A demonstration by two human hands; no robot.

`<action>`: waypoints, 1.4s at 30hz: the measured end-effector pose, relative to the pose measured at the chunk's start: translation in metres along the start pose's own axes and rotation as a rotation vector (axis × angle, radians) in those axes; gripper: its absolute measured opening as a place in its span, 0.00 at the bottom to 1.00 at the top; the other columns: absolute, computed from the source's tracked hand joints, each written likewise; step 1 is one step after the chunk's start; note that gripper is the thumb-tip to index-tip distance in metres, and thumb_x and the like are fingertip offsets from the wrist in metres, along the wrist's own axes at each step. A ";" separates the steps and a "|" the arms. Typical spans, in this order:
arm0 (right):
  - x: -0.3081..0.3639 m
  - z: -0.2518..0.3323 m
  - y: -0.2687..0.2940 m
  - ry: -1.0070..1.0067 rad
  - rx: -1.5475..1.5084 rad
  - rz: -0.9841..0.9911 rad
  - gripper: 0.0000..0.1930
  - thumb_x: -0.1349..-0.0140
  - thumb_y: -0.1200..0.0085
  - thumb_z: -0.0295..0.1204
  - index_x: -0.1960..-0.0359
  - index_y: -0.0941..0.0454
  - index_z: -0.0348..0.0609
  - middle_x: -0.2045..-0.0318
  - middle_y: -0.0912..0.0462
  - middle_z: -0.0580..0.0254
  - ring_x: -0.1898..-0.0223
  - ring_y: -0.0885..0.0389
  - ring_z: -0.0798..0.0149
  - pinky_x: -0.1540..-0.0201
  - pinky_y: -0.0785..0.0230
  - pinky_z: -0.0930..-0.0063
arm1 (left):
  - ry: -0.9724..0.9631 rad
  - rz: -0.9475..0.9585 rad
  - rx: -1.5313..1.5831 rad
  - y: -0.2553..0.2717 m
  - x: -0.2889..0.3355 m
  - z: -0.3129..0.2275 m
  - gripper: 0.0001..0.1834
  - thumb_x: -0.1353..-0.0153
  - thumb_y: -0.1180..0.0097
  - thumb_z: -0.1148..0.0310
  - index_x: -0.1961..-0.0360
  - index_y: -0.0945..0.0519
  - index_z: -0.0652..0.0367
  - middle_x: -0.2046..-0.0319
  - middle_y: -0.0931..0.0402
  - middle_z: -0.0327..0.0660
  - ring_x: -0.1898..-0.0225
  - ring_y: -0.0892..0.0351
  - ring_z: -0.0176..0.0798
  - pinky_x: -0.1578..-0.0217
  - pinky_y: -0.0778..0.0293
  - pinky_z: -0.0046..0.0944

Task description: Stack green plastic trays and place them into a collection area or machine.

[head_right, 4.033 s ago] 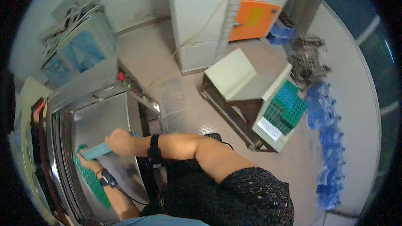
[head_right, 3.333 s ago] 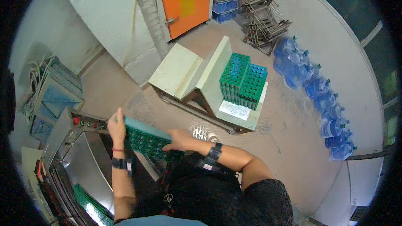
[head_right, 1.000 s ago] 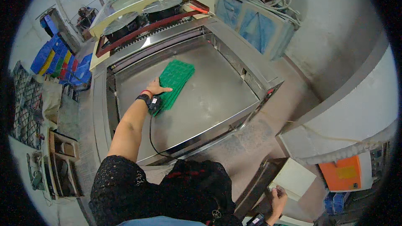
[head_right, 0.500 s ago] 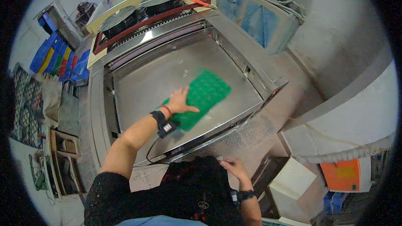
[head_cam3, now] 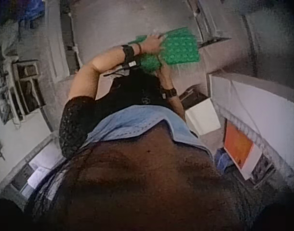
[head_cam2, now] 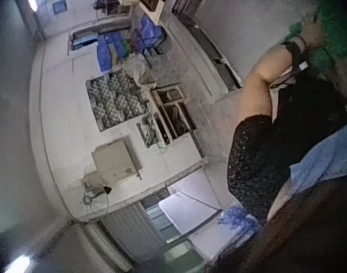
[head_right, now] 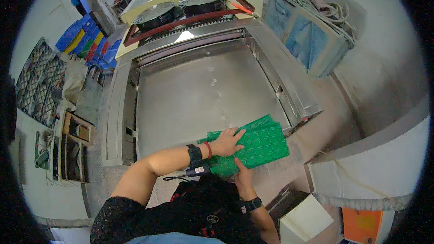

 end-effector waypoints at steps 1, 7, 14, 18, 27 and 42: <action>0.004 0.008 -0.007 0.008 0.041 0.005 0.26 0.46 0.43 0.20 0.45 0.35 0.43 0.50 0.28 0.61 0.51 0.28 0.61 0.50 0.33 0.63 | 0.038 0.018 0.010 0.004 0.004 0.001 0.40 0.43 0.49 0.51 0.36 0.48 0.62 0.43 0.44 0.63 0.40 0.46 0.64 0.42 0.46 0.55; -0.018 0.033 -0.037 -0.054 0.333 0.106 0.21 0.50 0.41 0.19 0.51 0.29 0.37 0.57 0.22 0.58 0.59 0.22 0.59 0.58 0.28 0.65 | 0.156 0.031 0.226 0.036 0.034 0.034 0.40 0.43 0.48 0.51 0.37 0.46 0.63 0.48 0.34 0.62 0.45 0.37 0.61 0.43 0.41 0.50; -0.061 0.069 -0.116 -0.374 0.879 0.235 0.21 0.55 0.36 0.23 0.57 0.26 0.32 0.63 0.20 0.53 0.65 0.19 0.58 0.64 0.25 0.65 | 0.204 -0.002 0.819 0.086 0.103 0.050 0.37 0.43 0.45 0.54 0.38 0.43 0.61 0.52 0.28 0.56 0.47 0.30 0.51 0.46 0.35 0.46; -0.069 0.074 -0.196 -0.370 1.260 0.436 0.20 0.56 0.36 0.22 0.59 0.25 0.27 0.64 0.19 0.52 0.66 0.19 0.58 0.64 0.24 0.66 | 0.369 -0.282 1.034 0.023 0.101 0.080 0.35 0.45 0.41 0.63 0.41 0.41 0.66 0.50 0.30 0.52 0.48 0.31 0.44 0.47 0.34 0.44; -0.088 0.033 -0.297 0.542 2.902 0.973 0.18 0.62 0.41 0.37 0.69 0.19 0.39 0.68 0.19 0.45 0.61 0.20 0.50 0.60 0.26 0.61 | 0.337 -0.224 1.041 0.022 0.091 0.090 0.20 0.44 0.44 0.61 0.56 0.26 0.66 0.66 0.25 0.46 0.67 0.29 0.39 0.66 0.31 0.42; -0.113 0.032 -0.254 0.838 2.398 0.807 0.32 0.62 0.35 0.29 0.53 0.37 0.43 0.57 0.25 0.52 0.55 0.24 0.50 0.56 0.30 0.58 | 0.567 -1.442 0.295 0.134 0.140 0.187 0.34 0.47 0.40 0.51 0.50 0.31 0.70 0.53 0.28 0.54 0.48 0.31 0.52 0.49 0.35 0.44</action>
Point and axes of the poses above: each hand's wrist, its own x-axis away from the middle knuckle, its own y-axis out of the back of the hand, z = x × y, the point moved 1 cm from there along -x, towards the middle knuckle
